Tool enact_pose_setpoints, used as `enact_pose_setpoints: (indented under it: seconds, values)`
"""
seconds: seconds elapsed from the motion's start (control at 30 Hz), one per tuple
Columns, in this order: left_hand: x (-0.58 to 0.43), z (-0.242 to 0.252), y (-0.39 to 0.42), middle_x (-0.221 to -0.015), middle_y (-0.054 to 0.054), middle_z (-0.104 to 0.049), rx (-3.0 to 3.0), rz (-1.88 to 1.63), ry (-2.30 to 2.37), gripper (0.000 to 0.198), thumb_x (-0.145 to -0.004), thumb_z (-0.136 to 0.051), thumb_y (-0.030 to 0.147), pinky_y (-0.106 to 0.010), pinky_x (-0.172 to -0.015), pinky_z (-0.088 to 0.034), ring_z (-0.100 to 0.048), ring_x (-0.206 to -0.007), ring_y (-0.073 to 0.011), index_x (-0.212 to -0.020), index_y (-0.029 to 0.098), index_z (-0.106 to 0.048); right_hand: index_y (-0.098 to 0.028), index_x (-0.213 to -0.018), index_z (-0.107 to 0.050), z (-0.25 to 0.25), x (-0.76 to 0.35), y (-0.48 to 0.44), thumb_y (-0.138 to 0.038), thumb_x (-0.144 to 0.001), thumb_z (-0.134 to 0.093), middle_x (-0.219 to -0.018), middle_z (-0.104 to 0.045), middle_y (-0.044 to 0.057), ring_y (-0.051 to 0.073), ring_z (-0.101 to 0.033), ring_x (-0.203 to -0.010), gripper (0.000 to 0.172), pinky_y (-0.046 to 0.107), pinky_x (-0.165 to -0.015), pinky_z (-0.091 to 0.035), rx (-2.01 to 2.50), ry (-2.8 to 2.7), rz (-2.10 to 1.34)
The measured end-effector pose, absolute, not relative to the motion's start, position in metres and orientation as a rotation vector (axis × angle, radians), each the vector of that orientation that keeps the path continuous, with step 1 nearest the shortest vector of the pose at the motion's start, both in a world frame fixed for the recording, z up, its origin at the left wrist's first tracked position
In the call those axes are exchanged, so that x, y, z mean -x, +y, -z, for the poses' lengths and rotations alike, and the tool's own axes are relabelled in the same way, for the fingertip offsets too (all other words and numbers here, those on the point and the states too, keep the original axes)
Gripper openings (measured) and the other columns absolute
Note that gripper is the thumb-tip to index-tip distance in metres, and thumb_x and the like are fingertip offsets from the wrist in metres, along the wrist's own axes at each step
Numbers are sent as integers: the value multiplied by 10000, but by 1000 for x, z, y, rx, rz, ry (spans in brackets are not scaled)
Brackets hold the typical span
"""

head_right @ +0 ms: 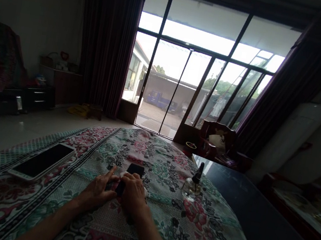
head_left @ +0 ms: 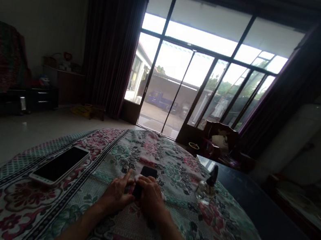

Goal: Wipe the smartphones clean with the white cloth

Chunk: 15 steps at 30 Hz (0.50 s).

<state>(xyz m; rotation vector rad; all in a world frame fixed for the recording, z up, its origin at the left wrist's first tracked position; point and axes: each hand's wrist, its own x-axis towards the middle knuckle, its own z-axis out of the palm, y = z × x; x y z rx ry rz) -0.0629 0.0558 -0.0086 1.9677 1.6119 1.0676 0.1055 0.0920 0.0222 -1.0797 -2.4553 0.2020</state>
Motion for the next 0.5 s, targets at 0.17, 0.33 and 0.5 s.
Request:
enact_pose_setpoints:
  seconds: [0.17,0.33,0.5]
  values:
    - [64,14,58,-1191,-65,-692,-1991,-1074,1593,829,-694,-644,189,-412,-1041,-390,-596,-1148,-265,-1470,209,-355,-228,-1097,-681,-21,-114,66,-85,-845,-494,-1165,-680,35,199,-551,-1054,344,296,-953,-409,972,-2463,-228]
    - [65,17,59,-1196,-86,-691,-1992,-1100,1611,774,-727,-668,249,-420,-1034,-396,-611,-1123,-262,-1447,190,-389,-235,-1070,-661,-17,-116,48,-86,-908,-445,-1114,-688,35,193,-555,-1007,308,309,-936,-415,897,-2423,-236]
    - [65,23,60,-1219,-84,-685,-2028,-1109,1602,757,-760,-666,274,-432,-1040,-390,-601,-1158,-263,-1455,216,-372,-216,-893,-643,-12,-114,51,-67,-896,-455,-991,-689,26,183,-543,-929,240,297,-876,-433,882,-2390,-238]
